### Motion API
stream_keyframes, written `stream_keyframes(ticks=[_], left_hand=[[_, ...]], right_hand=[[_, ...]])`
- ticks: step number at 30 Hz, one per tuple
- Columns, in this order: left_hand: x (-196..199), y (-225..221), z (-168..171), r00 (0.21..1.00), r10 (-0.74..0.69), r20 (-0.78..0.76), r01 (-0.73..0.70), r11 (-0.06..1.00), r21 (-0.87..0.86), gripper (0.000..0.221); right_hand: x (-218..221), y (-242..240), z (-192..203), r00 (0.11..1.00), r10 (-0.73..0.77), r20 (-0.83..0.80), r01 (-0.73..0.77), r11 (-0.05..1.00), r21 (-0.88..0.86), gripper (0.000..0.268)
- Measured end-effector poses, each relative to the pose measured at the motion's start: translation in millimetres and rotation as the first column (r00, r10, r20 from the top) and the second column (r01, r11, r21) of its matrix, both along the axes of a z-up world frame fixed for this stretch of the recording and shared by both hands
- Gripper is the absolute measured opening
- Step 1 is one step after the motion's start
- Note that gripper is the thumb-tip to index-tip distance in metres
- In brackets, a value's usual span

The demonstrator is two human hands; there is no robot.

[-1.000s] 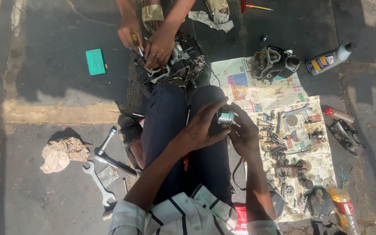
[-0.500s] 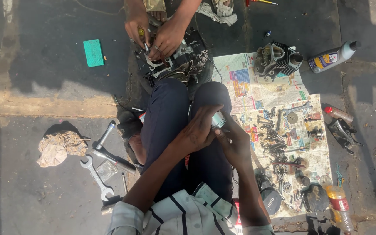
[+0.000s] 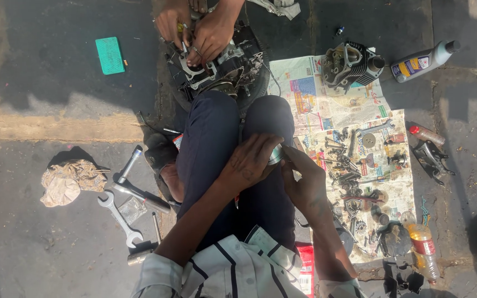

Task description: Assemble and repair motorcycle engine components including the piston and rings.

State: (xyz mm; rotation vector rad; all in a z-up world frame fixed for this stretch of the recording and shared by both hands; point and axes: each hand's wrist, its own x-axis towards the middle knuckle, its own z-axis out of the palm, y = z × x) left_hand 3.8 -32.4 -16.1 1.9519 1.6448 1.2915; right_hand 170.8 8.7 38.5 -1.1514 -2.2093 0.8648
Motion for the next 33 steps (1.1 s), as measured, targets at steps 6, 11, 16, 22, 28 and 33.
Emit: stream_keyframes(ticks=[6, 11, 16, 22, 28, 33], left_hand=[[5.9, 2.3, -5.4, 0.997, 0.011, -0.07, -0.007, 0.999, 0.053, 0.049], [8.8, 2.8, -16.1, 0.999, -0.034, 0.015, 0.032, 0.996, 0.088, 0.054], [3.4, -1.5, 1.7, 0.997, -0.077, -0.025, 0.076, 0.997, -0.018, 0.059], [-2.1, -17.5, 20.8, 0.975, -0.037, -0.219, 0.036, 0.999, -0.008, 0.06], [-20.6, -17.2, 20.0, 0.965, -0.204, -0.165, 0.169, 0.965, -0.203, 0.065], [-33.0, -20.3, 24.2, 0.967, -0.255, -0.009, 0.249, 0.949, -0.196, 0.069]], right_hand=[[-6.2, -7.8, 14.7, 0.999, -0.035, 0.013, 0.035, 0.999, -0.016, 0.04], [-3.0, -11.1, 7.7, 1.0, -0.021, -0.01, 0.021, 1.0, -0.009, 0.039], [1.1, -11.9, -2.0, 0.999, -0.044, 0.01, 0.044, 0.999, -0.017, 0.038], [2.1, -8.3, 3.7, 0.999, 0.029, 0.036, -0.031, 0.998, 0.054, 0.039], [-1.1, -2.5, -0.3, 0.993, 0.115, 0.008, -0.115, 0.993, -0.005, 0.034], [-1.8, 2.0, 7.7, 0.981, 0.182, -0.062, -0.18, 0.983, 0.038, 0.034]])
